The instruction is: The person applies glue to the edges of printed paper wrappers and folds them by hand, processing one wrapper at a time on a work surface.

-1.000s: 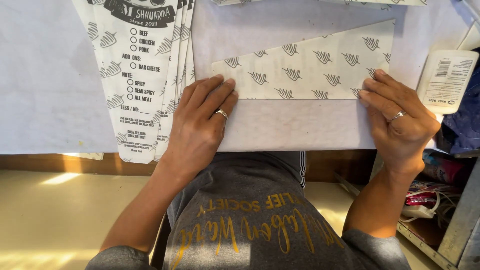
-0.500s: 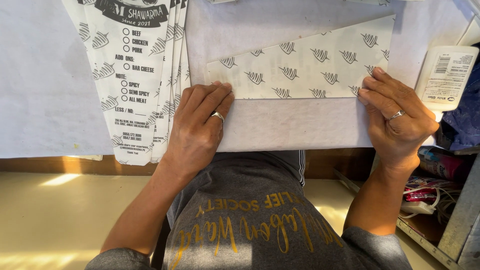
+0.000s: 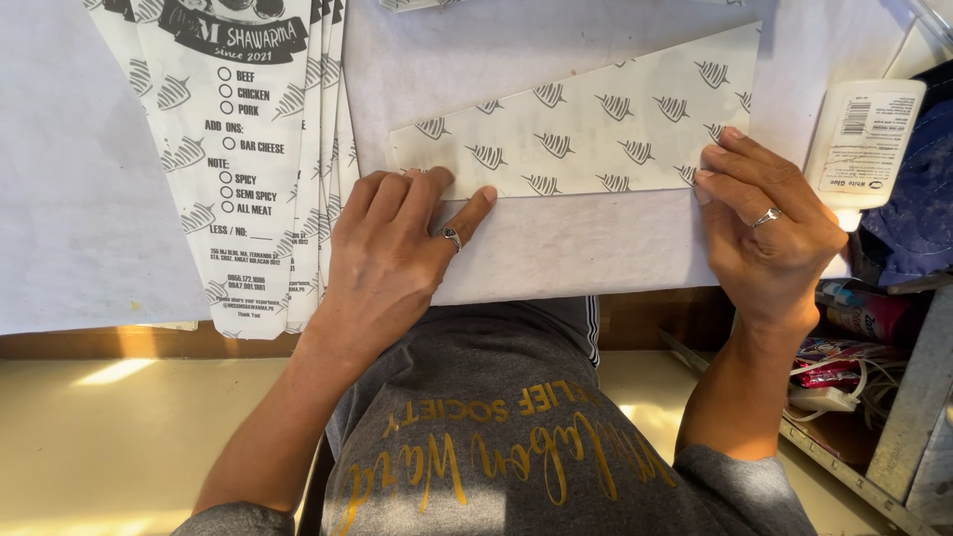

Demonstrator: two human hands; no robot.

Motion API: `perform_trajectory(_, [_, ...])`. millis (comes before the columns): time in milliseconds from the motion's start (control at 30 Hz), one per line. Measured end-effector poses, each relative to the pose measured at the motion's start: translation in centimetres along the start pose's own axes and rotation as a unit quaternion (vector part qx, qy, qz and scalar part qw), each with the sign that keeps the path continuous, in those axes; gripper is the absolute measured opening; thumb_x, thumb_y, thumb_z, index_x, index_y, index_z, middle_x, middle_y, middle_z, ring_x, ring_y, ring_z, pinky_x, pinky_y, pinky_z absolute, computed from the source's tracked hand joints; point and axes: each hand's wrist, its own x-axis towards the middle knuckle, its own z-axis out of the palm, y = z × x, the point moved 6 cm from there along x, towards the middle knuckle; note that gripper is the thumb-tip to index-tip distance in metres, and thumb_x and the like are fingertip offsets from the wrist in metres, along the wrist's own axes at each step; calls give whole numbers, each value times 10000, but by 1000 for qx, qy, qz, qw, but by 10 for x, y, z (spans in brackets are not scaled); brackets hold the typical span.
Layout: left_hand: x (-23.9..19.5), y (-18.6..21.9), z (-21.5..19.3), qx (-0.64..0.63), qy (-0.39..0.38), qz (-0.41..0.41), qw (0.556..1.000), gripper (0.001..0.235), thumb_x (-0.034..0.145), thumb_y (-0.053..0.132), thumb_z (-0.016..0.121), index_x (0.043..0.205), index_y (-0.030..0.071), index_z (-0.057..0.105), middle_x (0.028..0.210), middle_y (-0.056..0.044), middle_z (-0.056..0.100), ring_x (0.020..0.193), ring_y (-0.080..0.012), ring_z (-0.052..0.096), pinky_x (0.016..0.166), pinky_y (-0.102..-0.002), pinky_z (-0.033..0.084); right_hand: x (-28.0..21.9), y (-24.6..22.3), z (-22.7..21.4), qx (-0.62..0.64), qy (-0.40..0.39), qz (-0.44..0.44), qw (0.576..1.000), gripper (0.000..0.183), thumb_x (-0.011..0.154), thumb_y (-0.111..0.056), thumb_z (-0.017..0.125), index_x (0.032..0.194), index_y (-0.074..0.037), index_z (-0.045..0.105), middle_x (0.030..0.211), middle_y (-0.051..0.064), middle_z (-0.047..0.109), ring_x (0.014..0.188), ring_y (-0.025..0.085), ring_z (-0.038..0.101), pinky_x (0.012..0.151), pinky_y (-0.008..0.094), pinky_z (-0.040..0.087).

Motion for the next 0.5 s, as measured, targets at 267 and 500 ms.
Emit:
perform_trajectory(267, [6,4,-3,15,7,13,1000,165,1056,37,673,1179,104,758,1160,-74,645,871,-282,570,767,-393,498,56,-31,41,86,-37,-41,995,61,1015,126,766,1049,84,737,1152,267,704,1084,441,599,944,485,533])
perform_trajectory(500, [18,9,3,-15,11,-47,999,125,1023,35,666,1092,87,756,1109,-87,675,850,-311,545,761,-447,443,57,-8,53,107,-168,-21,980,341,1018,-159,799,1298,-28,656,1382,202,567,1277,392,537,1128,514,388])
